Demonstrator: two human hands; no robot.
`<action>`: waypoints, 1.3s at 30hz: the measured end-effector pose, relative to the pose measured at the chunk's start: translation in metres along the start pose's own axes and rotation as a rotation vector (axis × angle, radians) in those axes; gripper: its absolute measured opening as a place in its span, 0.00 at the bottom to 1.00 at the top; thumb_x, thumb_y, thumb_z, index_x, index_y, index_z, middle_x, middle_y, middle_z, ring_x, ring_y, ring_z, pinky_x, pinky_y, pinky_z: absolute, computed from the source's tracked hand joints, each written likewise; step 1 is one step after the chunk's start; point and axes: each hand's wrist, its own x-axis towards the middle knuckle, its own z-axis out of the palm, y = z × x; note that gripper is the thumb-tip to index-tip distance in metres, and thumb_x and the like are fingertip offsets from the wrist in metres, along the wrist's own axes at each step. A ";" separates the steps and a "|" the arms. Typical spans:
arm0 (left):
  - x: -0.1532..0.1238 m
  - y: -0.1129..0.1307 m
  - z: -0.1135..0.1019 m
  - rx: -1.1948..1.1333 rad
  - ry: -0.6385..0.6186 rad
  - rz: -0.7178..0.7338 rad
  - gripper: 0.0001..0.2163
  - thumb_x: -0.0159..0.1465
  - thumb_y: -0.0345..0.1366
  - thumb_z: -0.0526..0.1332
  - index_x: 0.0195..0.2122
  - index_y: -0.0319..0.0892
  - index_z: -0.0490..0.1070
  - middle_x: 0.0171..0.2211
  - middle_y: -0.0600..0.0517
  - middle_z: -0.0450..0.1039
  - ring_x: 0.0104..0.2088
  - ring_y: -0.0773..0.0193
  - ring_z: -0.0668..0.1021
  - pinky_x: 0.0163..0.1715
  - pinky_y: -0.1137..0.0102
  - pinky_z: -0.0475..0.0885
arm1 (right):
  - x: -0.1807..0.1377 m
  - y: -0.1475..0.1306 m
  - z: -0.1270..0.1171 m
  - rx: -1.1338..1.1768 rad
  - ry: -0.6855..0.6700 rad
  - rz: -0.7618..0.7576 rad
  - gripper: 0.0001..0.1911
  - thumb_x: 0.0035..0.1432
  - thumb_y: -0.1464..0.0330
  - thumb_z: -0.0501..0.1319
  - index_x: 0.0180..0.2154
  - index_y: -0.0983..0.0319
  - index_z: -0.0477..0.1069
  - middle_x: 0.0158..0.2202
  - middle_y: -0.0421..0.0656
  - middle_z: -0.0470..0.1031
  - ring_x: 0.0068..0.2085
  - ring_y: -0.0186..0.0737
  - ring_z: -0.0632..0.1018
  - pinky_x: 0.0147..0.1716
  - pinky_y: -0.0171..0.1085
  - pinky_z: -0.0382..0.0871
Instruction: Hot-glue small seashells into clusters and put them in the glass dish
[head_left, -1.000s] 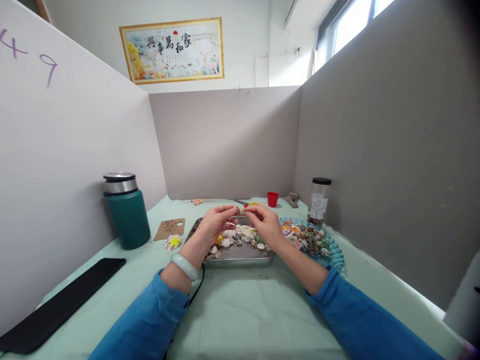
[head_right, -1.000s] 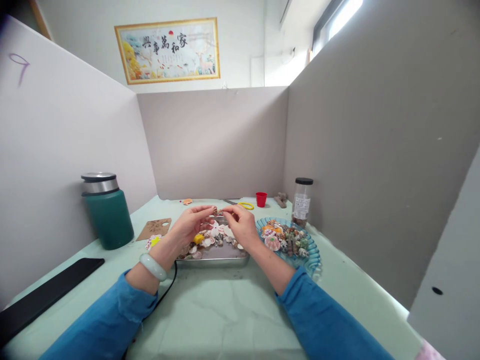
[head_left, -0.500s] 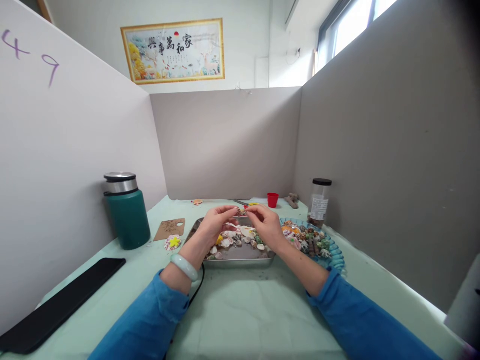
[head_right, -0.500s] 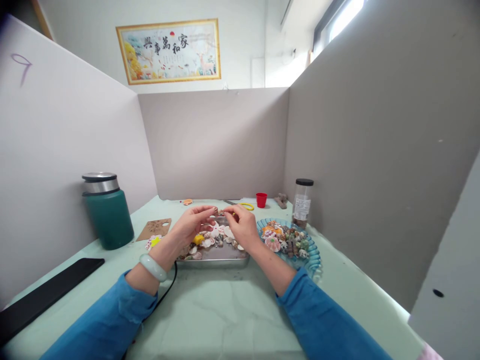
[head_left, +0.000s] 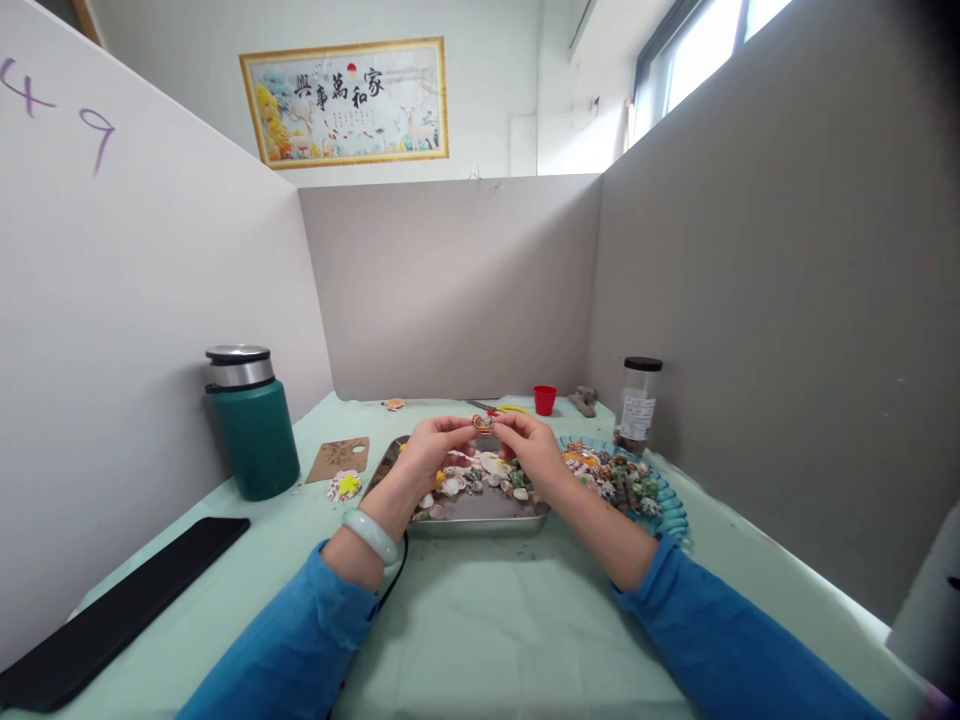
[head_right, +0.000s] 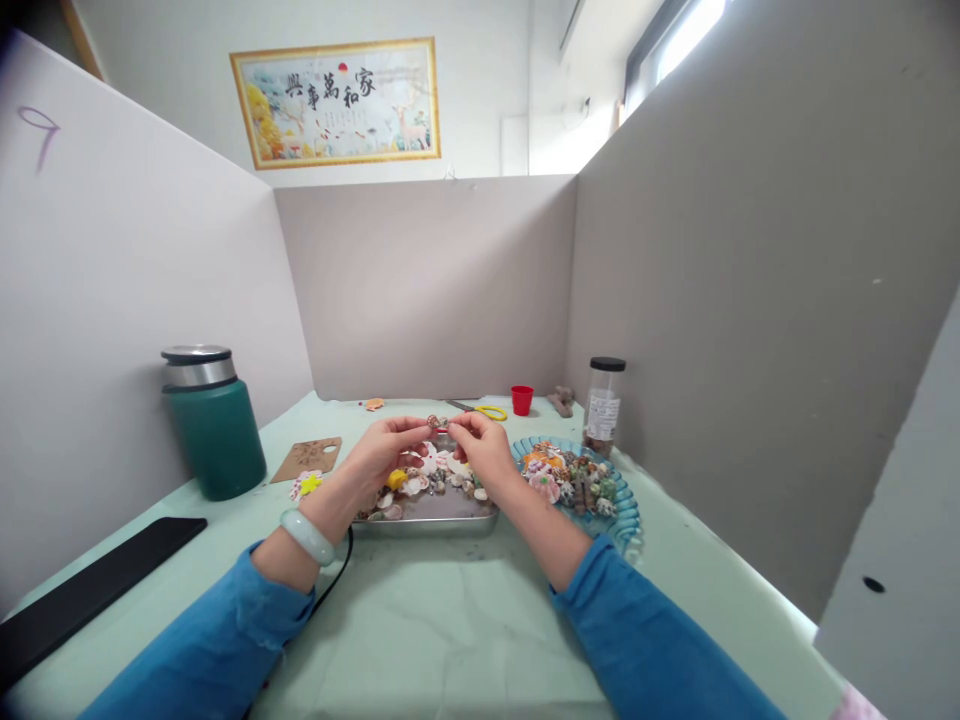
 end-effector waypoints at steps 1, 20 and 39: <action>0.000 0.000 0.000 0.001 0.015 -0.003 0.13 0.46 0.35 0.70 0.30 0.35 0.72 0.25 0.50 0.71 0.22 0.71 0.72 0.20 0.75 0.69 | 0.000 -0.001 0.000 -0.007 -0.007 0.009 0.11 0.46 0.62 0.62 0.29 0.62 0.69 0.16 0.34 0.65 0.19 0.30 0.66 0.20 0.31 0.60; 0.005 -0.004 -0.006 0.139 0.042 0.008 0.17 0.43 0.42 0.70 0.29 0.35 0.72 0.26 0.50 0.71 0.22 0.71 0.71 0.21 0.75 0.68 | 0.003 0.005 -0.002 -0.195 -0.037 -0.084 0.07 0.48 0.64 0.58 0.27 0.62 0.69 0.19 0.34 0.65 0.19 0.30 0.67 0.21 0.31 0.62; -0.008 0.007 0.007 0.179 -0.039 -0.051 0.17 0.45 0.43 0.70 0.31 0.37 0.72 0.32 0.47 0.75 0.21 0.72 0.71 0.21 0.75 0.69 | -0.043 -0.013 -0.151 -0.888 0.051 -0.089 0.09 0.50 0.64 0.58 0.28 0.61 0.76 0.33 0.43 0.75 0.34 0.39 0.74 0.36 0.37 0.64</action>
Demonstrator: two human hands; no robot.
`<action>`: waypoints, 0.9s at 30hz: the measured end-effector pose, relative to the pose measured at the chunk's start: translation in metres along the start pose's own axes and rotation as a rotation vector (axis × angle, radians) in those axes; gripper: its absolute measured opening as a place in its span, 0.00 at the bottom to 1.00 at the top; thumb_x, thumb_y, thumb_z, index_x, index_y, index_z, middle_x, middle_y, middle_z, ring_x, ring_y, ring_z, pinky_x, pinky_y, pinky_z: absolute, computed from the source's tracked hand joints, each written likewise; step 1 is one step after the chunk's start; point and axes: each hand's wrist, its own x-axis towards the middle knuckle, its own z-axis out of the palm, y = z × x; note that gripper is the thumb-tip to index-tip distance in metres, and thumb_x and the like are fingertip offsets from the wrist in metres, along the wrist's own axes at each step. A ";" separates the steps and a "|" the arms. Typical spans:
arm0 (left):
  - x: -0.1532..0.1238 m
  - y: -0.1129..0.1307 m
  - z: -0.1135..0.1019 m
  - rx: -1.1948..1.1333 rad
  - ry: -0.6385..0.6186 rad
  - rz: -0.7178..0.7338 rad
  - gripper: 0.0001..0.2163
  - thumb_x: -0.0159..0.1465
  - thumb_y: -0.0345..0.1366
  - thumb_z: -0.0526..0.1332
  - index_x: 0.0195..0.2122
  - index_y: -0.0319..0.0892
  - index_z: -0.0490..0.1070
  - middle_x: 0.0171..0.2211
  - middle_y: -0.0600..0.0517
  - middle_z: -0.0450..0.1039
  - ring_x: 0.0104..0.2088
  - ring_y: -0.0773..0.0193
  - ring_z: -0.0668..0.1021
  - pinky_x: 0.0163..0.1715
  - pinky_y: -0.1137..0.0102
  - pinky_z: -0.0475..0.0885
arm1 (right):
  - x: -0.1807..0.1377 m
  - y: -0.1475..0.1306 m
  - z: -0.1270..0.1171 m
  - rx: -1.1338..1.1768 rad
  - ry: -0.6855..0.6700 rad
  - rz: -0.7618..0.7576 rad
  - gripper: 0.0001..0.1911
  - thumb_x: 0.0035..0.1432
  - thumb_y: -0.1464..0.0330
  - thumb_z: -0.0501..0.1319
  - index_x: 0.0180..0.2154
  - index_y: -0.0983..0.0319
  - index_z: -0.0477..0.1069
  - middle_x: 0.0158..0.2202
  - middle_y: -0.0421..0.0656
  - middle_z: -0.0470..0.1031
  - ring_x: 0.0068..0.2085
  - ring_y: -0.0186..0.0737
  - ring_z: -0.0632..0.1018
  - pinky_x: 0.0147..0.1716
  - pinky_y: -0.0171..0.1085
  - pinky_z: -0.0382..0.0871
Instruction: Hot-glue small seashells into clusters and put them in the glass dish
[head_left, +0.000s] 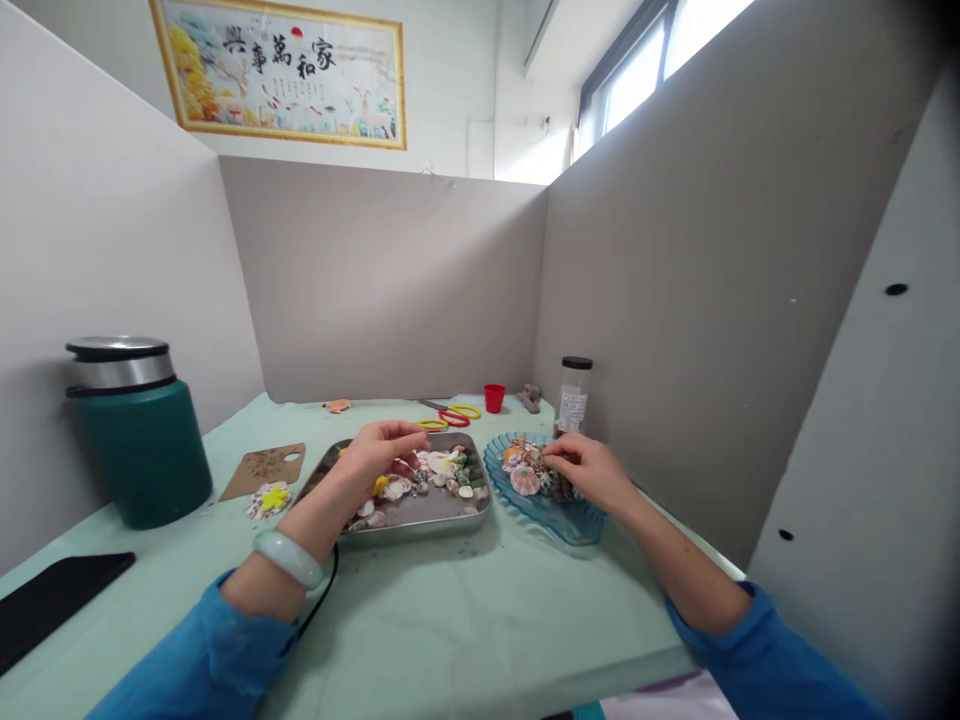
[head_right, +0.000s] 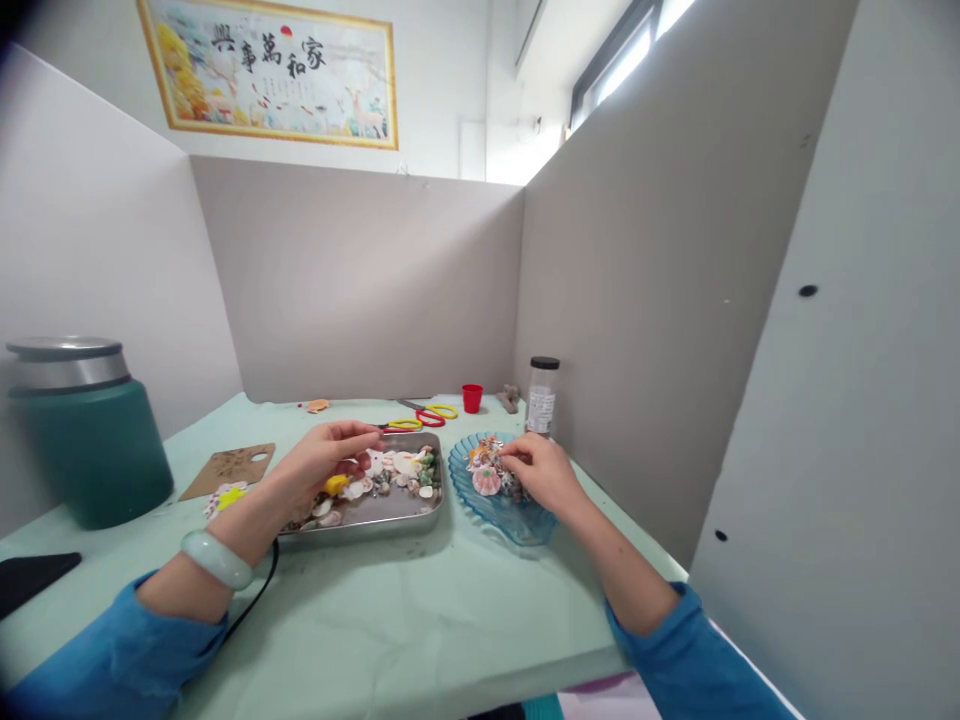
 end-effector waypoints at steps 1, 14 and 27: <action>0.001 -0.001 -0.001 0.007 -0.017 -0.001 0.17 0.45 0.43 0.69 0.31 0.37 0.72 0.32 0.47 0.75 0.22 0.72 0.71 0.21 0.75 0.69 | -0.005 0.004 -0.002 -0.035 -0.002 0.003 0.09 0.50 0.64 0.58 0.28 0.60 0.76 0.34 0.43 0.75 0.34 0.39 0.74 0.36 0.37 0.64; 0.000 0.000 0.001 0.062 -0.061 -0.001 0.17 0.45 0.46 0.69 0.28 0.38 0.73 0.31 0.47 0.74 0.21 0.70 0.70 0.20 0.74 0.68 | -0.044 0.029 -0.028 -0.267 0.048 0.108 0.11 0.52 0.65 0.56 0.28 0.57 0.77 0.33 0.42 0.73 0.34 0.39 0.73 0.36 0.37 0.63; -0.005 0.004 0.006 0.068 -0.066 -0.015 0.16 0.45 0.46 0.69 0.26 0.37 0.72 0.29 0.48 0.74 0.20 0.72 0.69 0.19 0.75 0.67 | 0.038 0.030 -0.018 -0.384 -0.035 0.083 0.10 0.50 0.68 0.59 0.32 0.57 0.79 0.35 0.43 0.75 0.37 0.38 0.73 0.35 0.33 0.62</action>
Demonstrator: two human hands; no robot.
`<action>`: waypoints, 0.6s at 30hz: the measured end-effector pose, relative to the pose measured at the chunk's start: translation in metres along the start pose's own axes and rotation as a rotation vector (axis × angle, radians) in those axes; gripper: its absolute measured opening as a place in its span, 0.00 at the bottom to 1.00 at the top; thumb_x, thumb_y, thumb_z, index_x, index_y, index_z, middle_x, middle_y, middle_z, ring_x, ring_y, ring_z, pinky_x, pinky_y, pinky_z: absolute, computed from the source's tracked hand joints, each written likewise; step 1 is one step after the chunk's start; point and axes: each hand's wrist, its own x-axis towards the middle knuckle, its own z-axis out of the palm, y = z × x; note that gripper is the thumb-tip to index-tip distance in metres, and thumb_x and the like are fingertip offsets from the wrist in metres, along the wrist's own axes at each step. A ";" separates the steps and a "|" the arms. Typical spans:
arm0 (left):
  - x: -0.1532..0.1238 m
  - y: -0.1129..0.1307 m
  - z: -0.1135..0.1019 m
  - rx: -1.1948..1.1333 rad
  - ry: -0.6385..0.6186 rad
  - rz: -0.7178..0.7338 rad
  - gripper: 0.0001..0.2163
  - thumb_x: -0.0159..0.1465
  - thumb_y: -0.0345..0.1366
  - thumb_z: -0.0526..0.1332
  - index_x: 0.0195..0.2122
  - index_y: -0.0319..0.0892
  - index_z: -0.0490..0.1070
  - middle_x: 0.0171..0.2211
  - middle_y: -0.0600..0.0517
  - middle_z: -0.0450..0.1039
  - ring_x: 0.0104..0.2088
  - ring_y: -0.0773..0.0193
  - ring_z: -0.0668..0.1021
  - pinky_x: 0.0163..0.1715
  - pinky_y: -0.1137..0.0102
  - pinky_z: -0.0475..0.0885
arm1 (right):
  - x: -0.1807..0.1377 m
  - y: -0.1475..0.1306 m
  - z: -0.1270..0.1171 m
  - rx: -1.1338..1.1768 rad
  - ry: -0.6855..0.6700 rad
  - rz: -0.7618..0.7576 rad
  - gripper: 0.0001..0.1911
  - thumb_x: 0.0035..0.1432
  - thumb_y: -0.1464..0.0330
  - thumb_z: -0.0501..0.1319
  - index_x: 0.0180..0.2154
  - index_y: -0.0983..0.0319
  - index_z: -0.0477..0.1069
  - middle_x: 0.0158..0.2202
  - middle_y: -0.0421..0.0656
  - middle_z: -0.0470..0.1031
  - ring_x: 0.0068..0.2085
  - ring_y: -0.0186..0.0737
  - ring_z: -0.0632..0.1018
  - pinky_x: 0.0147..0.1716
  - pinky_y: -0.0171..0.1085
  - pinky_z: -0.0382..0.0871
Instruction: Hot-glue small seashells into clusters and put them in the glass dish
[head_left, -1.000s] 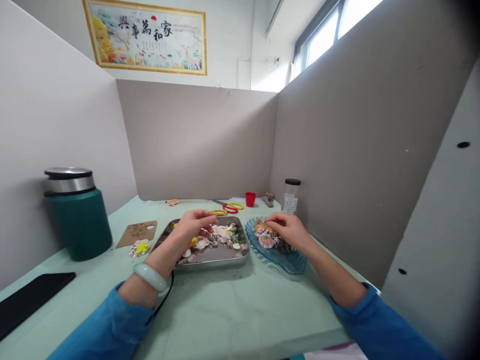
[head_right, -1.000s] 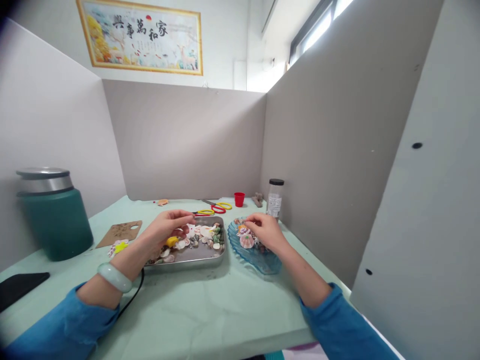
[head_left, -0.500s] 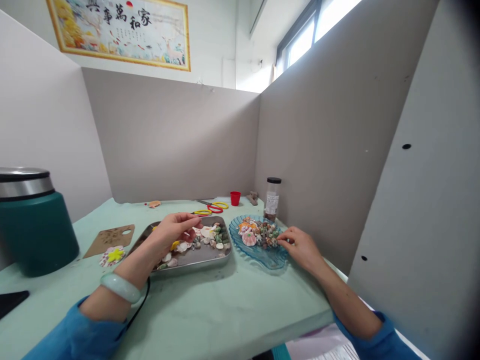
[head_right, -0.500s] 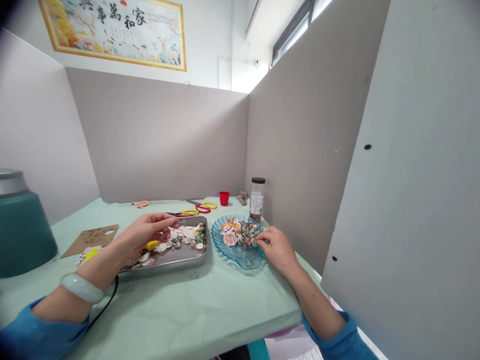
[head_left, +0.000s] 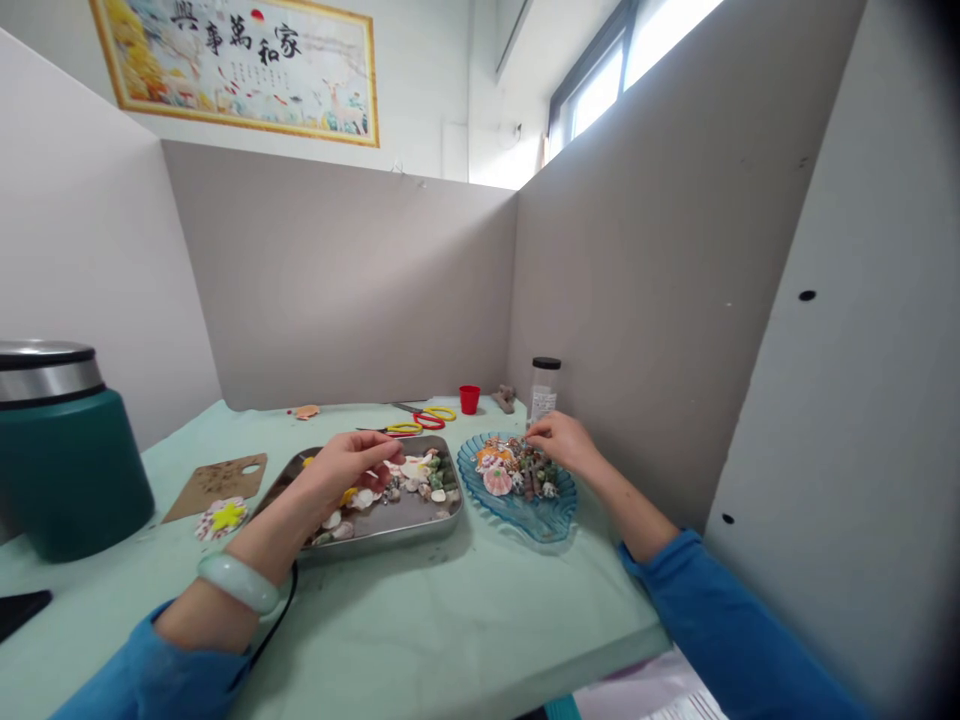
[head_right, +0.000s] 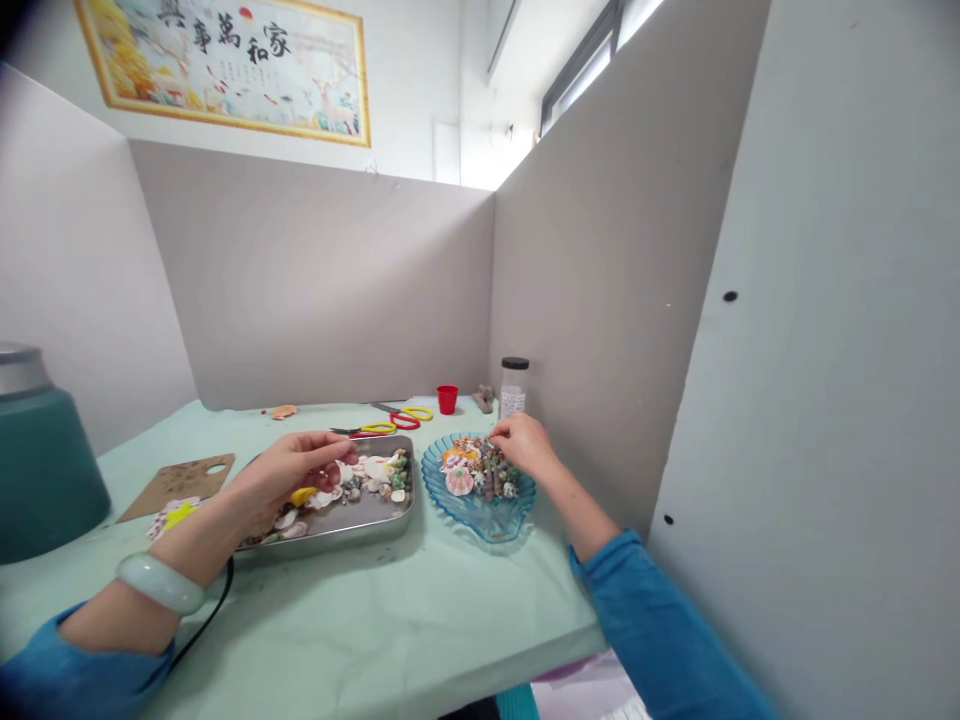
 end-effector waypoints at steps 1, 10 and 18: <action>0.001 0.000 0.000 0.001 -0.001 -0.001 0.16 0.45 0.46 0.69 0.26 0.37 0.72 0.29 0.49 0.74 0.20 0.72 0.69 0.19 0.75 0.67 | 0.003 0.002 0.004 -0.014 -0.010 0.017 0.10 0.50 0.68 0.59 0.32 0.57 0.79 0.36 0.43 0.75 0.37 0.39 0.73 0.35 0.33 0.62; 0.008 -0.010 -0.005 -0.007 -0.019 0.011 0.17 0.45 0.46 0.68 0.28 0.37 0.73 0.32 0.46 0.75 0.20 0.71 0.70 0.19 0.74 0.68 | 0.004 0.004 0.019 -0.037 -0.005 0.064 0.09 0.48 0.67 0.60 0.30 0.56 0.80 0.34 0.42 0.77 0.36 0.41 0.74 0.31 0.34 0.62; 0.010 -0.012 -0.006 0.002 -0.048 0.014 0.18 0.46 0.47 0.68 0.29 0.37 0.73 0.33 0.45 0.75 0.21 0.70 0.71 0.21 0.74 0.69 | -0.003 -0.009 0.020 0.034 0.013 0.020 0.10 0.50 0.67 0.59 0.31 0.57 0.79 0.35 0.42 0.76 0.37 0.40 0.74 0.37 0.34 0.64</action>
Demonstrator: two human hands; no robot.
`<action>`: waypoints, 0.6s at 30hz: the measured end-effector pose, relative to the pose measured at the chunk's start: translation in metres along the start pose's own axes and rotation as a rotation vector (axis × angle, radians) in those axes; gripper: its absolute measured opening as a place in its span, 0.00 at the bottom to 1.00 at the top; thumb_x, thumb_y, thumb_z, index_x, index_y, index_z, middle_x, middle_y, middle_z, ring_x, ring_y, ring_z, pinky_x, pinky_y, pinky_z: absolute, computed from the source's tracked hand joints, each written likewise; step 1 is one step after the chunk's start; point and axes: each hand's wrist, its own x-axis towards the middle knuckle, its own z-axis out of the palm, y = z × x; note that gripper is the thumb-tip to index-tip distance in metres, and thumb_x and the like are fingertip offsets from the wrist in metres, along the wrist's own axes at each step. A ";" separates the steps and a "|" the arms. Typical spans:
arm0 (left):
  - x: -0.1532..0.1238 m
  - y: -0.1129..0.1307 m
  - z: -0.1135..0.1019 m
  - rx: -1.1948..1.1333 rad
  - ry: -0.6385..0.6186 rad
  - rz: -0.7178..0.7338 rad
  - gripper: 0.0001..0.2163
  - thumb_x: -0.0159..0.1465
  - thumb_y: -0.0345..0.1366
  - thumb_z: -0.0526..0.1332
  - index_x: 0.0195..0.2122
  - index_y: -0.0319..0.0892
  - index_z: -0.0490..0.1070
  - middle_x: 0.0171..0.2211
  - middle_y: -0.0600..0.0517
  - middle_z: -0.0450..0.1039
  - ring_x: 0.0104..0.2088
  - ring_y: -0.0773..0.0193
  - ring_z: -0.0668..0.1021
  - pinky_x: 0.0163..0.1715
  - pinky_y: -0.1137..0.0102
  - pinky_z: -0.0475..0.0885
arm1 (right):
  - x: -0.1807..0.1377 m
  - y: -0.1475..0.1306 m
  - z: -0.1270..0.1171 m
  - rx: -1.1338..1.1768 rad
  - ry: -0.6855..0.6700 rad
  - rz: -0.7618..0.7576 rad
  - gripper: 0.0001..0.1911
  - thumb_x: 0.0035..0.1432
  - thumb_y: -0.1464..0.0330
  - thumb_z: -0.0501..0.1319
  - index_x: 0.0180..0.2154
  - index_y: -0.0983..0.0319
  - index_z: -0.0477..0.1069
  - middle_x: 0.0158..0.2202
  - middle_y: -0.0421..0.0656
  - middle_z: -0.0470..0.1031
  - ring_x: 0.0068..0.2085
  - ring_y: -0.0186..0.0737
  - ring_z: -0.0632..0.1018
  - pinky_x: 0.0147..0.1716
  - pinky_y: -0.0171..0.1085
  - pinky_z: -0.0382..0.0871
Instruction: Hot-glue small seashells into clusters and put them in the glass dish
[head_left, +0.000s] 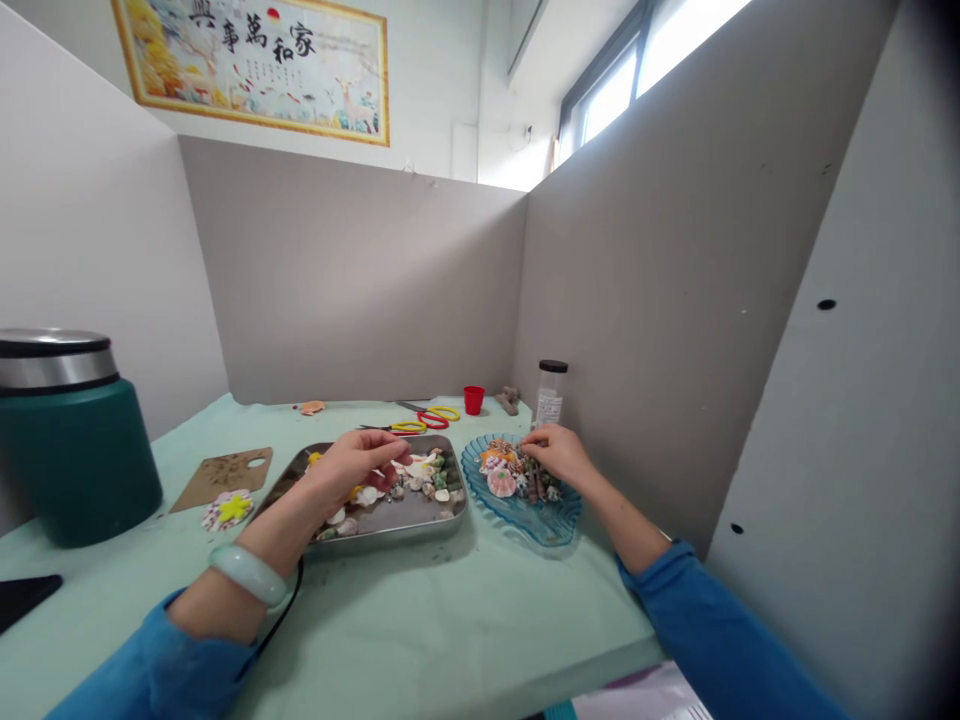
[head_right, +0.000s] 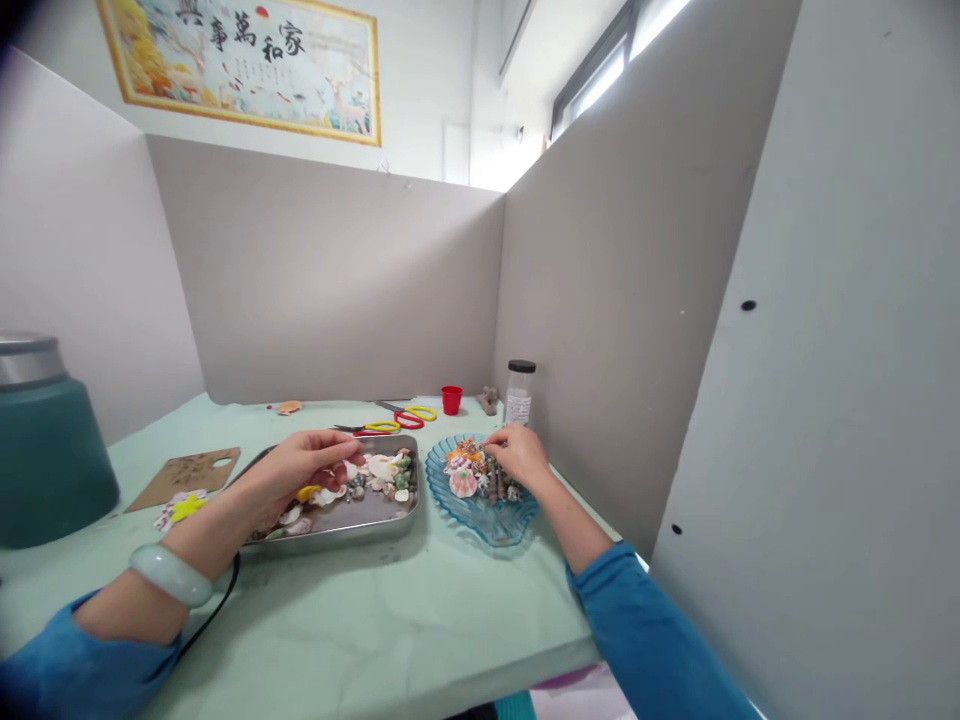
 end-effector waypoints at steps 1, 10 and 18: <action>0.001 -0.001 -0.001 0.001 -0.005 0.002 0.18 0.46 0.47 0.68 0.30 0.37 0.73 0.33 0.45 0.75 0.22 0.70 0.71 0.21 0.73 0.69 | -0.001 -0.002 0.001 0.022 -0.007 -0.013 0.10 0.50 0.67 0.59 0.31 0.57 0.79 0.35 0.42 0.76 0.37 0.39 0.74 0.37 0.35 0.64; 0.000 -0.001 0.000 -0.002 -0.001 0.016 0.18 0.46 0.47 0.68 0.30 0.37 0.74 0.33 0.45 0.75 0.22 0.69 0.72 0.21 0.73 0.70 | -0.002 -0.011 0.005 0.047 -0.054 -0.100 0.10 0.50 0.67 0.59 0.31 0.57 0.80 0.34 0.43 0.75 0.35 0.39 0.73 0.35 0.35 0.62; -0.002 0.003 0.002 0.018 0.009 0.008 0.16 0.47 0.46 0.68 0.29 0.37 0.74 0.32 0.46 0.75 0.21 0.70 0.71 0.21 0.73 0.69 | -0.006 -0.018 0.010 -0.012 -0.059 -0.151 0.08 0.50 0.67 0.60 0.30 0.55 0.79 0.36 0.42 0.74 0.41 0.41 0.70 0.41 0.37 0.59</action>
